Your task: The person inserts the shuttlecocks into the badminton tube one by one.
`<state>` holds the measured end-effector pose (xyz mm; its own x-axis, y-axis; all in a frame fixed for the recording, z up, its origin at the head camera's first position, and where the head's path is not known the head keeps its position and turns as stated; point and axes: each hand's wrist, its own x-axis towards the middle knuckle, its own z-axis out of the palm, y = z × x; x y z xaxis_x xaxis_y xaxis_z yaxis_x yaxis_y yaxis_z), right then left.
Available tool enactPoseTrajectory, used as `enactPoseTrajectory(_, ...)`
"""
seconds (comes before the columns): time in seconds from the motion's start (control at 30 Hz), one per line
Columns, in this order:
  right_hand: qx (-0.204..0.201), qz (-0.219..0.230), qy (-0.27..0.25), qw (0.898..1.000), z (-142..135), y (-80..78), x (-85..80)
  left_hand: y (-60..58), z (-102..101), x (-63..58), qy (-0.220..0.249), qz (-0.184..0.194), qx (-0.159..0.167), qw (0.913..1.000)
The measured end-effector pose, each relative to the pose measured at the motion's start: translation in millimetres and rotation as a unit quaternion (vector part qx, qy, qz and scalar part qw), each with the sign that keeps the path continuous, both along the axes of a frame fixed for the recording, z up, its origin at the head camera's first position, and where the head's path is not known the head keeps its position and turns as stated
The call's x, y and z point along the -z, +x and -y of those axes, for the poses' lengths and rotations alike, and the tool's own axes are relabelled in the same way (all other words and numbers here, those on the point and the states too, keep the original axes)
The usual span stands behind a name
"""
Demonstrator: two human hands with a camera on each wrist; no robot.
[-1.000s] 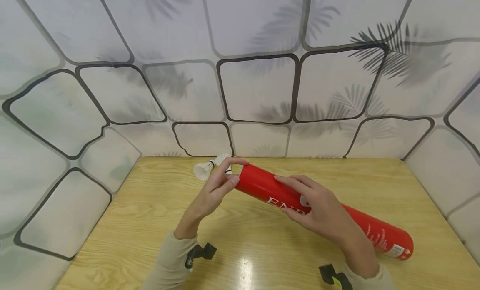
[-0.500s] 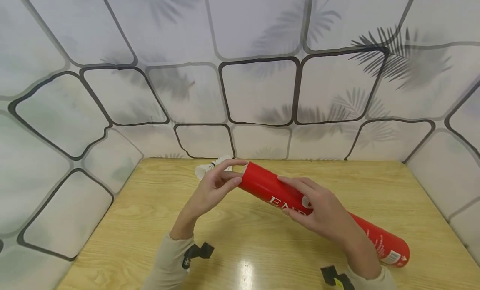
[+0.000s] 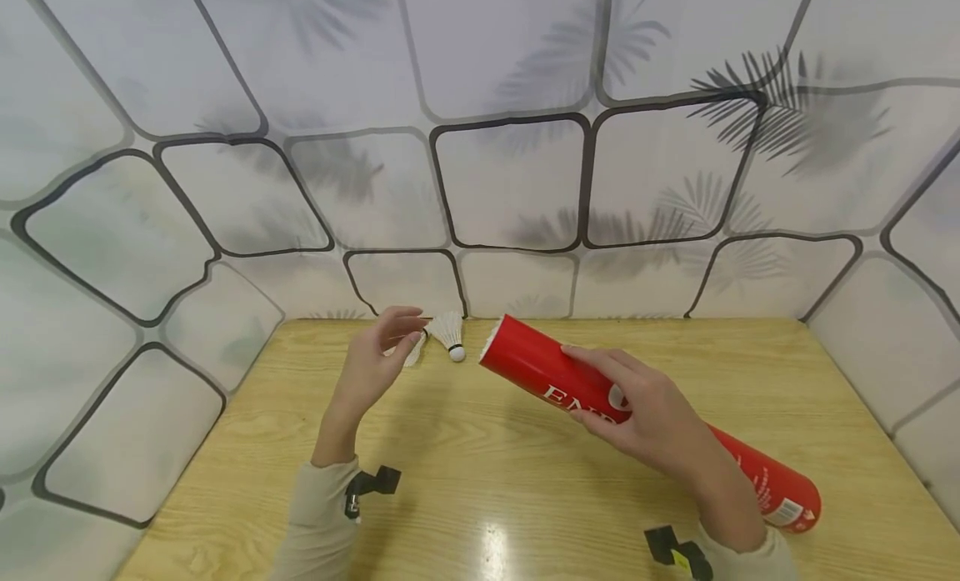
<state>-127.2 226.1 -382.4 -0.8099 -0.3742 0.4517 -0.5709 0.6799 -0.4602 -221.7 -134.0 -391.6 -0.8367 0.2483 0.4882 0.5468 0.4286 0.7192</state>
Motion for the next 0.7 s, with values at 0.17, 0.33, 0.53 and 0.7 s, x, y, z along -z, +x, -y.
enactPoseTrajectory(0.17,-0.006,0.003,-0.004,1.0,-0.7,-0.8,0.5,-12.7,9.3,13.4,0.031,0.01,-0.034,0.9989)
enactPoseTrajectory(0.33,-0.004,0.005,-0.006,1.0,-1.0,-0.4,1.1,-22.0,9.2,27.8,0.044,0.015,-0.084,0.9954)
enactPoseTrajectory(0.53,0.004,0.011,-0.009,1.0,-1.2,0.9,0.7,-23.3,13.0,36.8,0.016,0.036,-0.134,0.9903)
enactPoseTrajectory(0.7,0.007,0.012,-0.008,1.0,-1.7,1.0,0.0,-26.5,15.4,46.0,-0.027,0.065,-0.171,0.9828)
